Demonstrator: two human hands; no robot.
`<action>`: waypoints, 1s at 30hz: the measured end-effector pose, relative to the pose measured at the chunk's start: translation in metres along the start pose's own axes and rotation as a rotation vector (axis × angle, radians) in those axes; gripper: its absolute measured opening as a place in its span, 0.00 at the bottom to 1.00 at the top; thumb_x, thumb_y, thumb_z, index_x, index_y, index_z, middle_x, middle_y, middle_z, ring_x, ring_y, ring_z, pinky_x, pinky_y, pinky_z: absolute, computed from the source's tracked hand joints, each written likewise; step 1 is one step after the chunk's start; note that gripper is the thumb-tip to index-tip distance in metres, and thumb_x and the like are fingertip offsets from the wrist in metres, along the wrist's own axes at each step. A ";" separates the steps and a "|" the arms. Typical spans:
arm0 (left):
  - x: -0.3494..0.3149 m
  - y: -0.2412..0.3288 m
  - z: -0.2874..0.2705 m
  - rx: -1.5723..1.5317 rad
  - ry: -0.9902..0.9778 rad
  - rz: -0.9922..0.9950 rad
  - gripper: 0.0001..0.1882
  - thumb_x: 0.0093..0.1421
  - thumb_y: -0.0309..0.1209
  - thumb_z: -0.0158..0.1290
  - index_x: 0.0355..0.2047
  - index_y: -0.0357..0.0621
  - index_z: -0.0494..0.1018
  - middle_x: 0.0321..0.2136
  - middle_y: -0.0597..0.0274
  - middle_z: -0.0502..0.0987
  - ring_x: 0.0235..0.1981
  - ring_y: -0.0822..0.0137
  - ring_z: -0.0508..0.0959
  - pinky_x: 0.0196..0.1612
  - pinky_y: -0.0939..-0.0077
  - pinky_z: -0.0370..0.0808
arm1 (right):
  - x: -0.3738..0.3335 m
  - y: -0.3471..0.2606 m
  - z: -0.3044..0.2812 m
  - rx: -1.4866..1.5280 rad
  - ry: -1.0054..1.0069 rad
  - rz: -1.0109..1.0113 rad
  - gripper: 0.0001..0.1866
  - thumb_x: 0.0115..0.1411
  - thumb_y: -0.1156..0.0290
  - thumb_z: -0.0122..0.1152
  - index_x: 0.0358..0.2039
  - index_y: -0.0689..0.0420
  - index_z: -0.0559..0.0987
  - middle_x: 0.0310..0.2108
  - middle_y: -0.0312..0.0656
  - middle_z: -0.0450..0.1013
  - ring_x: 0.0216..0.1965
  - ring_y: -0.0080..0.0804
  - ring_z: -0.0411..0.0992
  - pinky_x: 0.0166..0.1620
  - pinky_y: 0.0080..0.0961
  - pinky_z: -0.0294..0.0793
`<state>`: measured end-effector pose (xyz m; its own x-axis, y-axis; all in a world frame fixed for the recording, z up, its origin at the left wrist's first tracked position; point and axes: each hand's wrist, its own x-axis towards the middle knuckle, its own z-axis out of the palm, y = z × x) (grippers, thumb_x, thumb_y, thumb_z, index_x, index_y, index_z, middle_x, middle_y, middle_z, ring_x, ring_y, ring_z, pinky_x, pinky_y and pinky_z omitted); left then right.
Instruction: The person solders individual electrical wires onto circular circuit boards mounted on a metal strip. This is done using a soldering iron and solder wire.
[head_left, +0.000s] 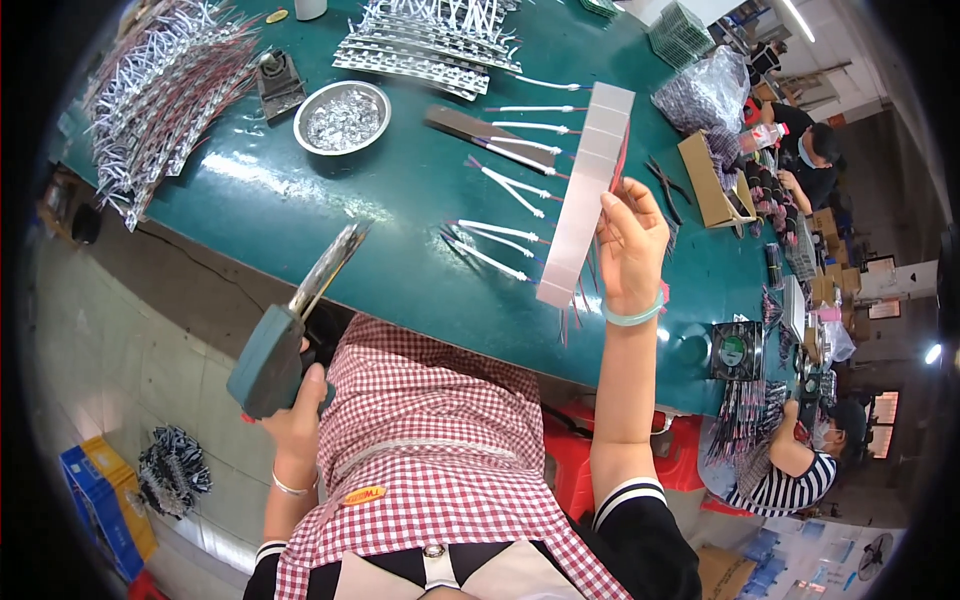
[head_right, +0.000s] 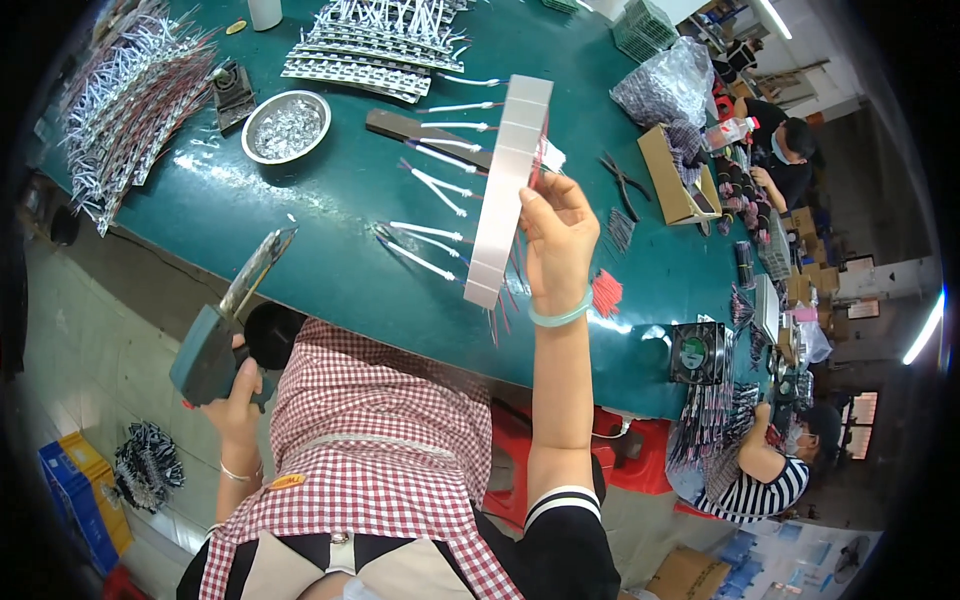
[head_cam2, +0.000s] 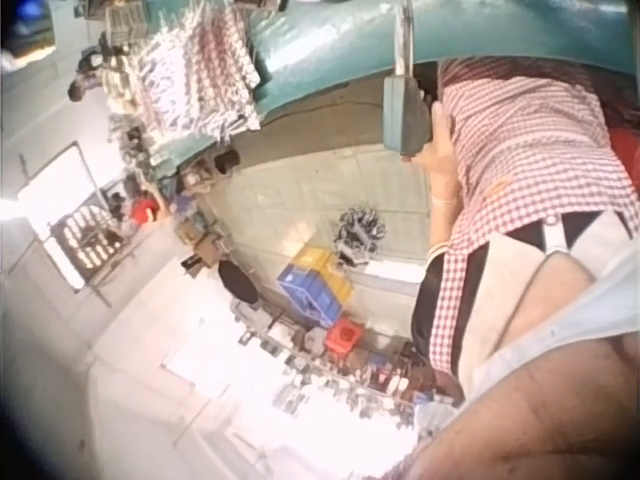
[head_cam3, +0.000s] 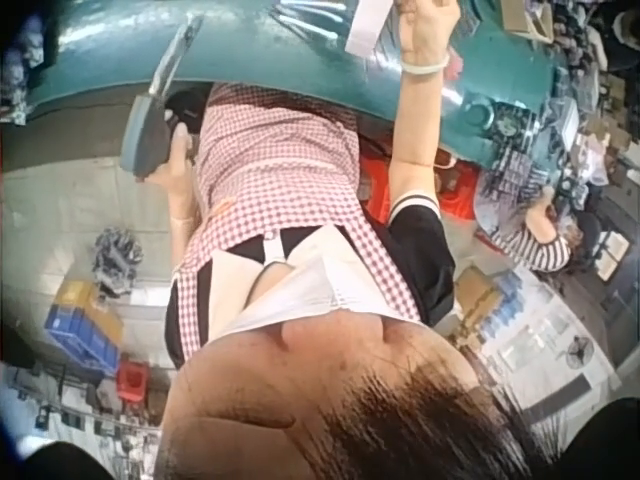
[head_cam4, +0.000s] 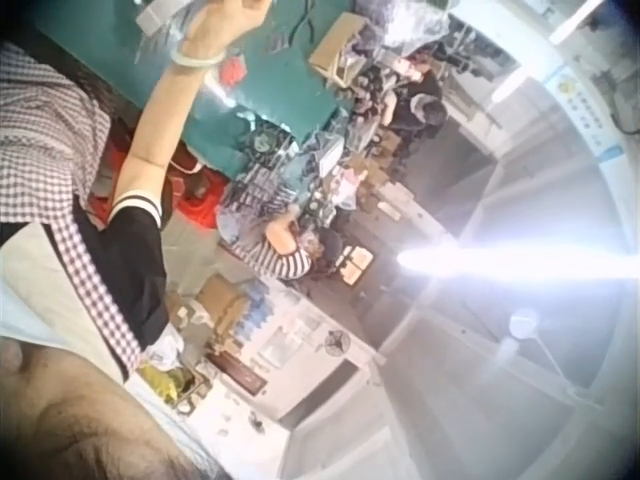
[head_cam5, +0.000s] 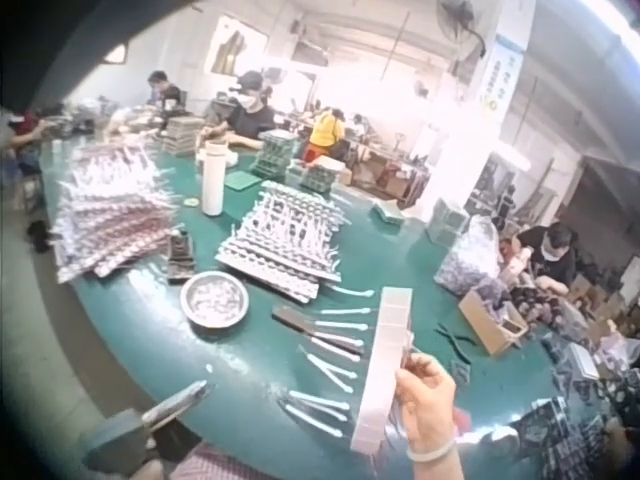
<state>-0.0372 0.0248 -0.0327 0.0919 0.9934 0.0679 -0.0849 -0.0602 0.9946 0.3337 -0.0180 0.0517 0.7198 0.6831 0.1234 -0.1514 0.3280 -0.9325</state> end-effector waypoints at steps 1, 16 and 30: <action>0.007 0.006 0.010 0.004 0.003 0.002 0.21 0.56 0.15 0.54 0.51 0.32 0.71 0.41 0.56 0.77 0.23 0.74 0.72 0.23 0.80 0.67 | -0.002 0.005 0.000 0.001 -0.041 0.017 0.12 0.59 0.83 0.62 0.43 0.66 0.76 0.38 0.43 0.78 0.36 0.26 0.76 0.41 0.22 0.76; 0.077 0.037 0.160 -0.685 -0.282 -0.129 0.23 0.51 0.15 0.65 0.47 0.33 0.71 0.41 0.58 0.77 0.42 0.65 0.81 0.46 0.72 0.80 | -0.050 -0.002 0.054 -0.237 -0.427 0.053 0.04 0.60 0.83 0.60 0.36 0.67 0.77 0.46 0.45 0.75 0.40 0.24 0.74 0.44 0.22 0.76; 0.084 0.032 0.130 -0.590 -0.216 -0.062 0.23 0.58 0.20 0.58 0.54 0.37 0.68 0.44 0.55 0.77 0.45 0.59 0.80 0.49 0.68 0.77 | -0.075 -0.009 0.048 -0.697 -0.572 -0.287 0.06 0.55 0.81 0.64 0.33 0.62 0.76 0.46 0.50 0.74 0.45 0.41 0.75 0.48 0.31 0.75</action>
<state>0.0971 0.0938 0.0152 0.3072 0.9476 0.0871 -0.6005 0.1220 0.7903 0.2485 -0.0405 0.0668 0.1975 0.9137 0.3552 0.5520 0.1958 -0.8105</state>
